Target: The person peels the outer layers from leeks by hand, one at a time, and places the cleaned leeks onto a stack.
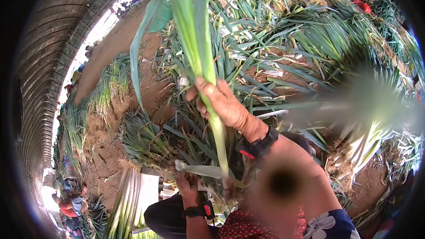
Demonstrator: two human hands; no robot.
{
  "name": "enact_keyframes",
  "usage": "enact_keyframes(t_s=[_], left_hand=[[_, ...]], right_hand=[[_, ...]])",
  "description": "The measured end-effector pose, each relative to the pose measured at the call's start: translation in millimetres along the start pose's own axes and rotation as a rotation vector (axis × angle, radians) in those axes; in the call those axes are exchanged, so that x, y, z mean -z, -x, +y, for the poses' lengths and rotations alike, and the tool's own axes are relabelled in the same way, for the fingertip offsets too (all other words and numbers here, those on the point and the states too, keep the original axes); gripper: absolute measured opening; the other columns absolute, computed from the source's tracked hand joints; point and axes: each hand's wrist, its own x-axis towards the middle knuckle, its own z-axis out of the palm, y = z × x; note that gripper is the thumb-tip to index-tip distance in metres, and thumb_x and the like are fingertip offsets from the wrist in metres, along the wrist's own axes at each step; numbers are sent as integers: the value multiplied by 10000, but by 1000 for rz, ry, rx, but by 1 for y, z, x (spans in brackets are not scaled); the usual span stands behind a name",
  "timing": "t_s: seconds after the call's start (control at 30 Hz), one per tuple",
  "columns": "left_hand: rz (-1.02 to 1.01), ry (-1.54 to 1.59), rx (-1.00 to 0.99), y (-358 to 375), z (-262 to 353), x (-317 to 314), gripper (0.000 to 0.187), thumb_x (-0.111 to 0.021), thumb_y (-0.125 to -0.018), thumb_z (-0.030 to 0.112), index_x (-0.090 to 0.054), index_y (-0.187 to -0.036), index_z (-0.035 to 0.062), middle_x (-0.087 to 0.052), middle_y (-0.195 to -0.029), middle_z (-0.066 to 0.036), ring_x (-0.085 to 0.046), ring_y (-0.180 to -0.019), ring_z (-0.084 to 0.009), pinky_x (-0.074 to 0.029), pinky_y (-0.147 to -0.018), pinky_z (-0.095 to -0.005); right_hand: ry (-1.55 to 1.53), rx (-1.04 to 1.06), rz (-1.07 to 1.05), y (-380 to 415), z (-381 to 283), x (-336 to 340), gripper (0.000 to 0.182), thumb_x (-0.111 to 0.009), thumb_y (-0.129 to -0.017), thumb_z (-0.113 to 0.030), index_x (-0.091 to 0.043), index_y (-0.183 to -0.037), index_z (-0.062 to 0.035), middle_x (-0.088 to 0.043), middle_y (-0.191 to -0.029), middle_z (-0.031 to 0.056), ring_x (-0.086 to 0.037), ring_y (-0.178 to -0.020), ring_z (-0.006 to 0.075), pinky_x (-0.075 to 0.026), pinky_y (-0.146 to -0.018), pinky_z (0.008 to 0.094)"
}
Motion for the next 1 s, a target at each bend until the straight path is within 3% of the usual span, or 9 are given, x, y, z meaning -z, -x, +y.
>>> enact_keyframes(t_s=[0.03, 0.1, 0.13, 0.2, 0.27, 0.33, 0.57, 0.73, 1.0], left_hand=[[3, -1, 1, -5, -5, 27, 108, -648, -876, 124, -559, -817, 114, -487, -666, 59, -473, -573, -101, -389, -497, -250], [-76, -1361, -762, -14, -16, 89, 80, -627, -875, 139, -593, -866, 67, -558, -690, -10, -556, -629, -149, -442, -512, -299], [-73, -1360, -763, -29, -21, 111, 80, -627, -875, 139, -593, -866, 67, -558, -690, -10, -556, -629, -149, -442, -512, -299], [424, -341, 16, -61, -30, 139, 135, -581, -855, 77, -656, -913, -19, -670, -793, -118, -631, -669, -234, -515, -600, -338], [256, -468, -79, -60, -30, 129, 245, -561, -889, 112, -637, -1045, -60, -673, -873, -142, -644, -747, -230, -529, -675, -341], [277, -1279, -540, -37, 3, 62, 369, -581, -916, 151, -572, -1213, -68, -661, -1057, -168, -648, -895, -239, -531, -770, -341], [-864, -1372, -824, 49, 28, -92, 509, -685, -858, 124, -510, -1326, 31, -636, -1194, -163, -650, -992, -260, -525, -810, -368], [-987, -1464, -200, 36, 22, -67, 448, -708, -868, 141, -539, -1267, 28, -712, -973, -88, -679, -877, -220, -524, -763, -336], [-1082, -592, 536, 83, 53, -107, 609, -668, -898, 168, -400, -1384, -83, -627, -1043, -99, -629, -828, -155, -508, -738, -286]], right_hand=[[10, 46, 26, 0, -3, 3, 620, -461, -990, -499, -419, -1389, -27, -597, -876, 72, -498, -570, 89, -440, -488, 246], [-6, 125, 130, -5, -5, 10, 626, -454, -991, -512, -405, -1390, -33, -592, -871, 66, -480, -561, 85, -434, -475, 243], [-6, 164, 190, -7, -9, 13, 617, -449, -993, -508, -406, -1383, -32, -590, -864, 64, -475, -558, 84, -429, -468, 244], [-32, 173, 257, -12, -9, 17, 589, -454, -994, -497, -421, -1355, -32, -587, -856, 60, -473, -557, 80, -428, -465, 247], [-46, 224, 383, -14, -9, 18, 602, -449, -988, -533, -416, -1356, -57, -544, -868, 52, -419, -562, 82, -373, -477, 242], [-70, 200, 436, -19, -11, 22, 578, -465, -979, -547, -447, -1318, -79, -532, -859, 46, -413, -563, 81, -369, -485, 246], [-143, 176, 571, -25, -7, 35, 467, -588, -931, -533, -473, -1038, -93, -550, -807, 32, -476, -529, 82, -429, -434, 250], [-190, 241, 695, -28, -25, 77, 391, -685, -910, -392, -480, -1063, -96, -554, -867, 50, -517, -592, 92, -475, -481, 257], [-499, 58, 471, -26, 9, 128, 232, -695, -891, -173, -506, -982, -72, -495, -697, 4, -449, -495, 80, -438, -434, 268]])
